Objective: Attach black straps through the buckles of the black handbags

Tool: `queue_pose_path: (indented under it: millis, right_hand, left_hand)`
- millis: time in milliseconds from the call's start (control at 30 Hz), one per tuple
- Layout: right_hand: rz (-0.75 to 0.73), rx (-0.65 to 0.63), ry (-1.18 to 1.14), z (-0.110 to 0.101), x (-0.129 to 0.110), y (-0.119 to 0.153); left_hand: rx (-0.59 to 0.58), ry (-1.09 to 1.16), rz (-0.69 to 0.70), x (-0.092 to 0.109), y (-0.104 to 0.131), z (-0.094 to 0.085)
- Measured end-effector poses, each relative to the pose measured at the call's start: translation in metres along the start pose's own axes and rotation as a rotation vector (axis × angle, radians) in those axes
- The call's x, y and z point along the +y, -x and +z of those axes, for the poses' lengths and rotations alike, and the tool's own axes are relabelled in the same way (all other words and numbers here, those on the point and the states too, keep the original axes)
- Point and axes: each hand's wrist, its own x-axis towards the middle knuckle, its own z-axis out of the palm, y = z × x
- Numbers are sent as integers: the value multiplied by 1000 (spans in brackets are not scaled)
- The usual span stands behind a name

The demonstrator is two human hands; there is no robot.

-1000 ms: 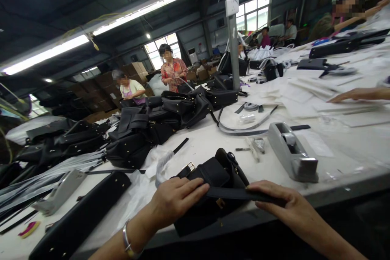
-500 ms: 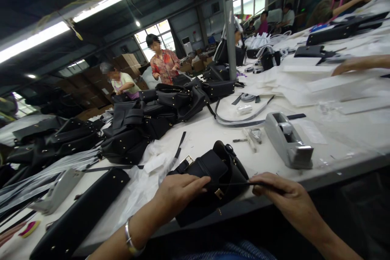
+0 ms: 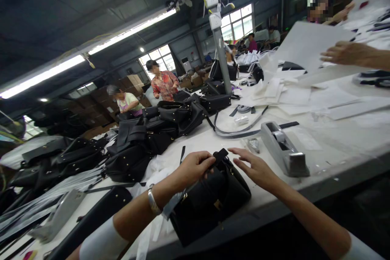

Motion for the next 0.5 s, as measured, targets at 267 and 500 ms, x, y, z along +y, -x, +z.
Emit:
queue_pose_path:
  millis: [267, 500]
  right_hand:
    - [-93, -125, -119, 23, 15, -12]
    - [-44, 198, -64, 40, 7, 5]
  left_hand:
    - [34, -223, -25, 3, -18, -12]
    - [-117, -178, -130, 6, -28, -22]
